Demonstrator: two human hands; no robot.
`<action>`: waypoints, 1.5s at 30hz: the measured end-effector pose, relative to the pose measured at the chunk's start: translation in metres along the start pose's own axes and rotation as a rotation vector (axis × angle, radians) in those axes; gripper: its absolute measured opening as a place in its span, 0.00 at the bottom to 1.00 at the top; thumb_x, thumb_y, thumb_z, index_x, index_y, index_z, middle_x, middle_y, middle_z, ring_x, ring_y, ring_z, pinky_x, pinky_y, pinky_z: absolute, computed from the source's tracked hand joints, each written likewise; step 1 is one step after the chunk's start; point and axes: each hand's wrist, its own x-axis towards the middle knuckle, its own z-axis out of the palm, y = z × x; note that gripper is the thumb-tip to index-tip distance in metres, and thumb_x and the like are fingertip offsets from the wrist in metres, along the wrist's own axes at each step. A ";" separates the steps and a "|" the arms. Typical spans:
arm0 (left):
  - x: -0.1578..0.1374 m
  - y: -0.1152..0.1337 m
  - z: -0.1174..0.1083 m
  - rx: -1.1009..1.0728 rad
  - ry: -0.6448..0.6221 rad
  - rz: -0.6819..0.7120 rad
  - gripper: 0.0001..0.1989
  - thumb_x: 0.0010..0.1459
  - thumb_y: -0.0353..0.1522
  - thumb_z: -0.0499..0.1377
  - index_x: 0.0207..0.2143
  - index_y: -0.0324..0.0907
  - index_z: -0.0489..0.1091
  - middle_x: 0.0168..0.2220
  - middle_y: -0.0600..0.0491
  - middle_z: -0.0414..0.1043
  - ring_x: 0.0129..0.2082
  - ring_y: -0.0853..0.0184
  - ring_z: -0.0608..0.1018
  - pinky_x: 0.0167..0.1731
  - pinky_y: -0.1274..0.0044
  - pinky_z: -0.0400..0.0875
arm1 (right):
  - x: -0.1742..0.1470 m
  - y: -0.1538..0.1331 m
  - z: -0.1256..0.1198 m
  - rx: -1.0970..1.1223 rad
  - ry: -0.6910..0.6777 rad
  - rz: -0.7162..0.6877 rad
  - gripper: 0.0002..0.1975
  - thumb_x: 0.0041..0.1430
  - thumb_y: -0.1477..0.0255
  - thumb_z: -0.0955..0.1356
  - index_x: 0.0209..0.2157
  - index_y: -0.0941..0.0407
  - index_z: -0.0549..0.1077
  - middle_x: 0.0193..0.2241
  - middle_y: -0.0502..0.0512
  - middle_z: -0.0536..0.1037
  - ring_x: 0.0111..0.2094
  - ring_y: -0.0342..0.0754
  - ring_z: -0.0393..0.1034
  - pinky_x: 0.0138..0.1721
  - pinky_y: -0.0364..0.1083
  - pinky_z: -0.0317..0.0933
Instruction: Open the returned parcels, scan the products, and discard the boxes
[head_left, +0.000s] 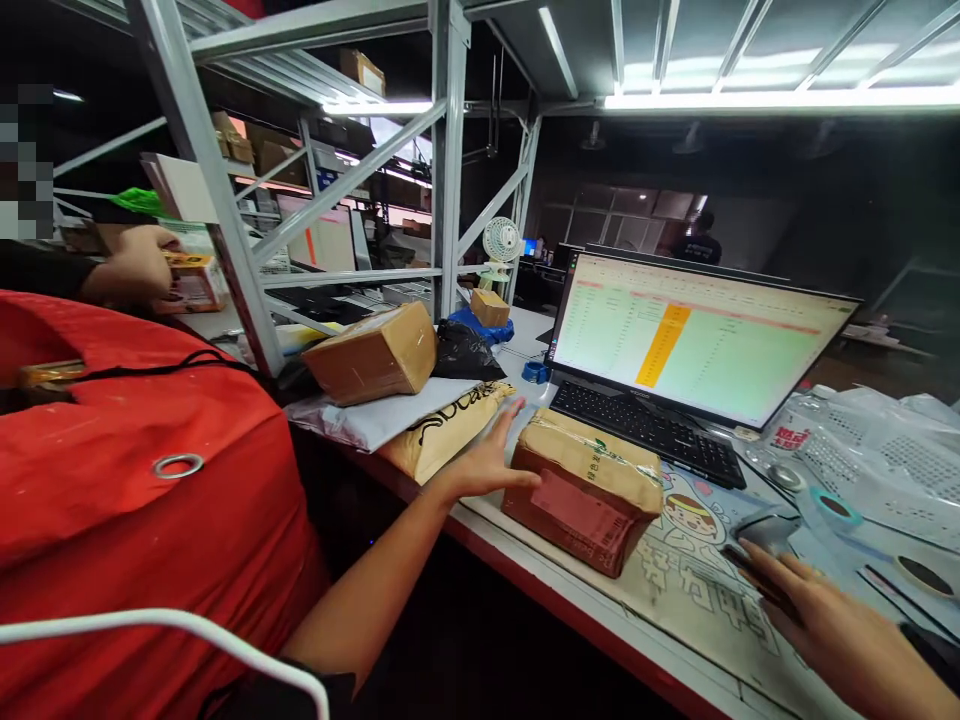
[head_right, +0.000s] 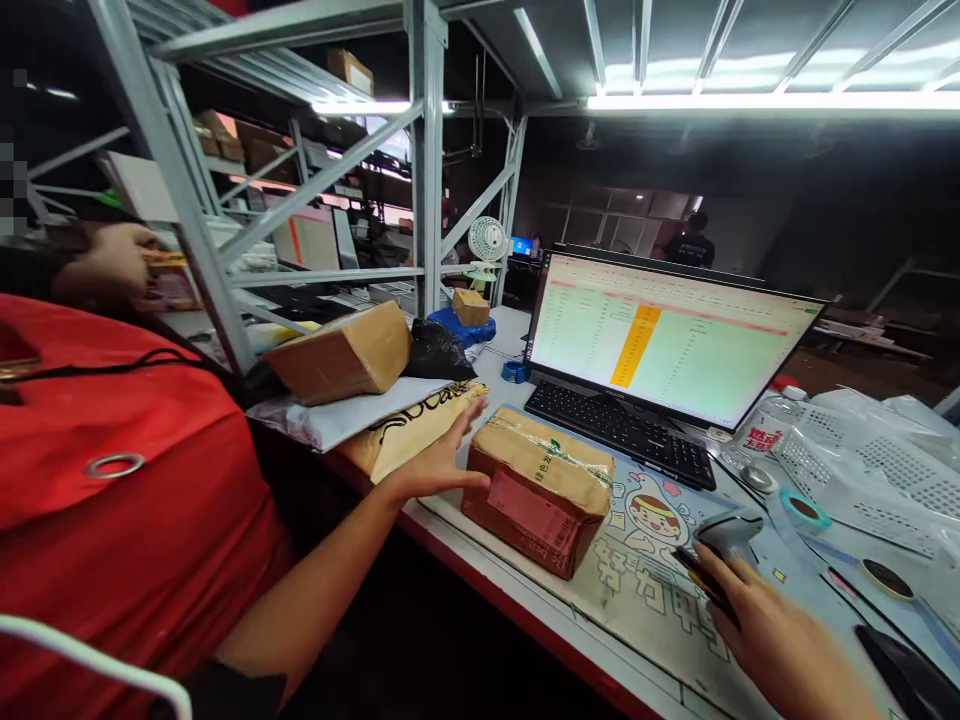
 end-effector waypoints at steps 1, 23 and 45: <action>-0.003 0.019 -0.001 0.131 0.077 0.100 0.61 0.52 0.56 0.73 0.77 0.45 0.47 0.77 0.39 0.44 0.77 0.47 0.50 0.76 0.55 0.46 | 0.003 -0.004 0.017 0.030 -0.039 0.009 0.31 0.63 0.55 0.62 0.63 0.50 0.77 0.51 0.64 0.82 0.42 0.63 0.82 0.39 0.57 0.78; 0.013 0.019 0.091 0.763 0.388 0.503 0.23 0.72 0.53 0.56 0.46 0.45 0.79 0.41 0.53 0.81 0.44 0.64 0.78 0.54 0.65 0.56 | 0.166 -0.164 -0.028 -0.030 -0.009 -0.392 0.24 0.72 0.52 0.61 0.45 0.50 0.83 0.42 0.61 0.80 0.42 0.58 0.78 0.41 0.54 0.71; 0.058 0.100 0.037 0.843 -0.209 0.183 0.32 0.59 0.59 0.66 0.42 0.38 0.76 0.46 0.44 0.77 0.52 0.52 0.76 0.50 0.67 0.69 | 0.232 -0.162 -0.022 0.384 -0.381 -0.020 0.30 0.72 0.55 0.61 0.28 0.62 0.82 0.31 0.64 0.83 0.32 0.53 0.73 0.34 0.48 0.61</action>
